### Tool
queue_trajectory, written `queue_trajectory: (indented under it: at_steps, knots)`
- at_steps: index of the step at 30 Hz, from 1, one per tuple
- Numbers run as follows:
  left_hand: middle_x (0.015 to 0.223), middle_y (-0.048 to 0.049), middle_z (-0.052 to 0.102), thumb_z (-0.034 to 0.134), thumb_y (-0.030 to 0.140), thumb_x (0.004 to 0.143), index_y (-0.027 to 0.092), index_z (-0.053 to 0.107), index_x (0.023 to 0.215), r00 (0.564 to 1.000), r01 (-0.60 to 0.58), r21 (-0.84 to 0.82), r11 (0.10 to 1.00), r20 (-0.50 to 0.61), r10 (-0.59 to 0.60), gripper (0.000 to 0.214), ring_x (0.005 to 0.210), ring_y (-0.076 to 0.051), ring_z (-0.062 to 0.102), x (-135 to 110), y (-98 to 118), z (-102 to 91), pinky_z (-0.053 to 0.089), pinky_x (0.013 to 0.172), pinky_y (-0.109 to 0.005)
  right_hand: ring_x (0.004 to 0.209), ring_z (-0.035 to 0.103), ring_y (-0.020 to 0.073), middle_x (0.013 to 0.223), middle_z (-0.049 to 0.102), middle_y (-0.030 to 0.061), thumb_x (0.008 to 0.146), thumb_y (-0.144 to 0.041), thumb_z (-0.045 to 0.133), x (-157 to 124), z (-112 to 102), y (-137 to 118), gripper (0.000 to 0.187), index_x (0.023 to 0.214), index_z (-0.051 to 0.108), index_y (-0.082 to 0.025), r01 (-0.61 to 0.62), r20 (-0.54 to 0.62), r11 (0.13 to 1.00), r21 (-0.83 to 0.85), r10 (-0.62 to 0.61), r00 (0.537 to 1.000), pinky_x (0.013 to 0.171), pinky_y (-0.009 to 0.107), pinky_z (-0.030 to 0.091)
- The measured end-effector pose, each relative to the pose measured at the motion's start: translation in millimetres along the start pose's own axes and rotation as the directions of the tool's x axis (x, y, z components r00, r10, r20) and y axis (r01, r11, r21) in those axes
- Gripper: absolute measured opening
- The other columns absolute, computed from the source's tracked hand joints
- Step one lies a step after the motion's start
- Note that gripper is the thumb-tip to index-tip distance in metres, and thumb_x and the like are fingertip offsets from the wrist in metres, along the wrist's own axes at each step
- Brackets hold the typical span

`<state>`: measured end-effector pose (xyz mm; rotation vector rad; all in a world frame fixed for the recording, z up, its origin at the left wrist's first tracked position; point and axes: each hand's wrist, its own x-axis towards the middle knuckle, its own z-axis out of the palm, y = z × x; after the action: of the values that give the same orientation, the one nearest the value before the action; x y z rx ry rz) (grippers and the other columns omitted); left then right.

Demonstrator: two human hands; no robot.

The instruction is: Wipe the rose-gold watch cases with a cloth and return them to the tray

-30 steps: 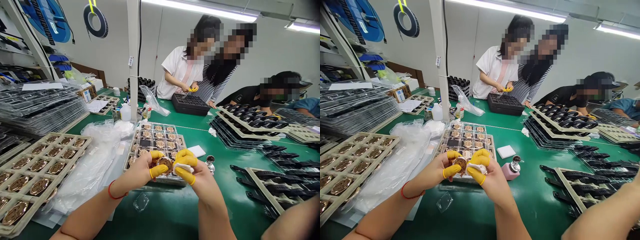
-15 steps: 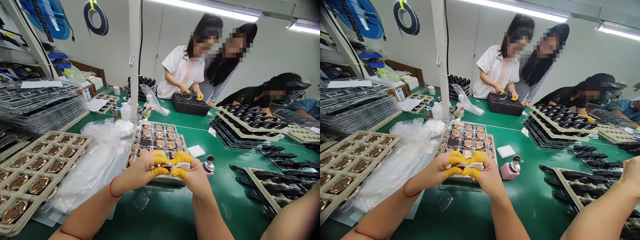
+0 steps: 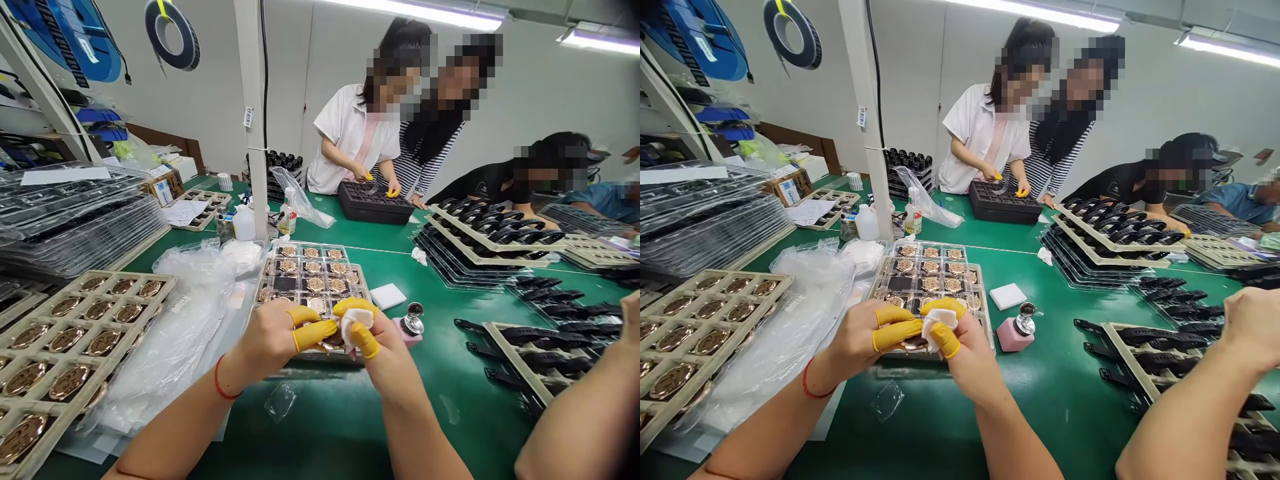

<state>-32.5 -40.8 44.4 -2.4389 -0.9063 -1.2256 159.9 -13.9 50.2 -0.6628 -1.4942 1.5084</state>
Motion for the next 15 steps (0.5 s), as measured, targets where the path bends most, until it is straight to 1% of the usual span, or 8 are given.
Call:
queue_trajectory:
  at_steps: [2, 3, 5, 7, 8, 10, 13, 15]
  knots:
    - [0.085, -0.0064, 0.069, 0.047, 0.020, 0.094, 0.018, 0.062, 0.103, 1.000, 0.005, 0.036, 0.999, 0.003, -0.005, 0.018, 0.072, -0.016, 0.060, 0, -2, -2.8, 0.045, 0.062, -0.028, 0.059, 0.045, 0.0126, 0.074, 0.055, 0.0002, 0.088, -0.043, 0.056, -7, -5, -9, 0.020, 0.092, 0.062, -0.025, 0.044, 0.020, 0.996, -0.076, -0.042, 0.999, 0.053, 0.024, 0.040]
    - [0.086, -0.0066, 0.069, 0.047, 0.019, 0.094, 0.019, 0.062, 0.104, 1.000, 0.004, 0.048, 0.999, 0.005, -0.004, 0.018, 0.074, -0.017, 0.060, -1, -2, -3.7, 0.045, 0.063, -0.028, 0.062, 0.047, 0.0136, 0.076, 0.056, 0.0005, 0.089, -0.040, 0.055, -9, -7, -13, 0.016, 0.092, 0.062, -0.026, 0.097, 0.042, 0.988, -0.121, -0.093, 0.995, 0.057, 0.026, 0.042]
    - [0.088, -0.0071, 0.068, 0.048, 0.018, 0.093, 0.019, 0.062, 0.107, 1.000, -0.006, 0.064, 0.998, -0.002, 0.006, 0.020, 0.076, -0.017, 0.060, -2, -1, -4.3, 0.046, 0.064, -0.029, 0.075, 0.052, 0.0169, 0.084, 0.057, 0.0018, 0.087, -0.031, 0.060, -12, -7, -17, 0.006, 0.089, 0.065, -0.028, 0.235, 0.117, 0.940, -0.247, -0.212, 0.970, 0.070, 0.030, 0.044]
    - [0.088, -0.0079, 0.068, 0.048, 0.018, 0.093, 0.018, 0.063, 0.105, 1.000, -0.013, 0.072, 0.997, -0.018, 0.014, 0.020, 0.076, -0.017, 0.059, -3, 0, -4.0, 0.048, 0.065, -0.029, 0.087, 0.053, 0.0202, 0.092, 0.058, 0.0028, 0.083, -0.024, 0.065, -11, -2, -14, 0.010, 0.090, 0.068, -0.031, 0.353, 0.196, 0.870, -0.345, -0.301, 0.933, 0.079, 0.035, 0.044]
    - [0.087, -0.0084, 0.068, 0.048, 0.018, 0.093, 0.017, 0.064, 0.103, 1.000, -0.009, 0.077, 0.997, -0.027, 0.011, 0.019, 0.076, -0.017, 0.059, -3, 1, -3.7, 0.048, 0.064, -0.029, 0.089, 0.053, 0.0213, 0.094, 0.058, 0.0031, 0.083, -0.022, 0.066, -9, 1, -10, 0.014, 0.092, 0.068, -0.032, 0.389, 0.211, 0.842, -0.375, -0.331, 0.920, 0.081, 0.037, 0.043]
    - [0.086, -0.0093, 0.067, 0.048, 0.018, 0.093, 0.016, 0.065, 0.099, 0.999, -0.005, 0.107, 0.994, -0.035, 0.009, 0.018, 0.075, -0.017, 0.059, -4, 1, -3.2, 0.049, 0.064, -0.028, 0.087, 0.052, 0.0218, 0.090, 0.058, 0.0031, 0.085, -0.022, 0.063, -6, 8, 0, 0.017, 0.096, 0.067, -0.033, 0.417, 0.165, 0.818, -0.396, -0.383, 0.909, 0.080, 0.039, 0.042]
    - [0.086, -0.0099, 0.068, 0.047, 0.016, 0.093, 0.016, 0.066, 0.092, 0.999, -0.026, 0.185, 0.982, -0.017, 0.030, 0.019, 0.078, -0.018, 0.061, -2, 1, -3.9, 0.050, 0.065, -0.029, 0.082, 0.050, 0.0213, 0.081, 0.057, 0.0021, 0.088, -0.022, 0.058, -2, 14, 12, 0.013, 0.095, 0.065, -0.031, 0.393, 0.058, 0.806, -0.442, -0.412, 0.910, 0.078, 0.039, 0.039]
    - [0.087, -0.0094, 0.069, 0.048, 0.015, 0.092, 0.016, 0.067, 0.091, 0.999, -0.041, 0.220, 0.975, 0.003, 0.042, 0.018, 0.080, -0.019, 0.061, -1, 0, -5.9, 0.051, 0.064, -0.031, 0.082, 0.049, 0.0209, 0.081, 0.056, 0.0016, 0.088, -0.024, 0.058, 0, 14, 13, 0.008, 0.092, 0.063, -0.029, 0.365, 0.078, 0.805, -0.468, -0.374, 0.924, 0.078, 0.038, 0.038]
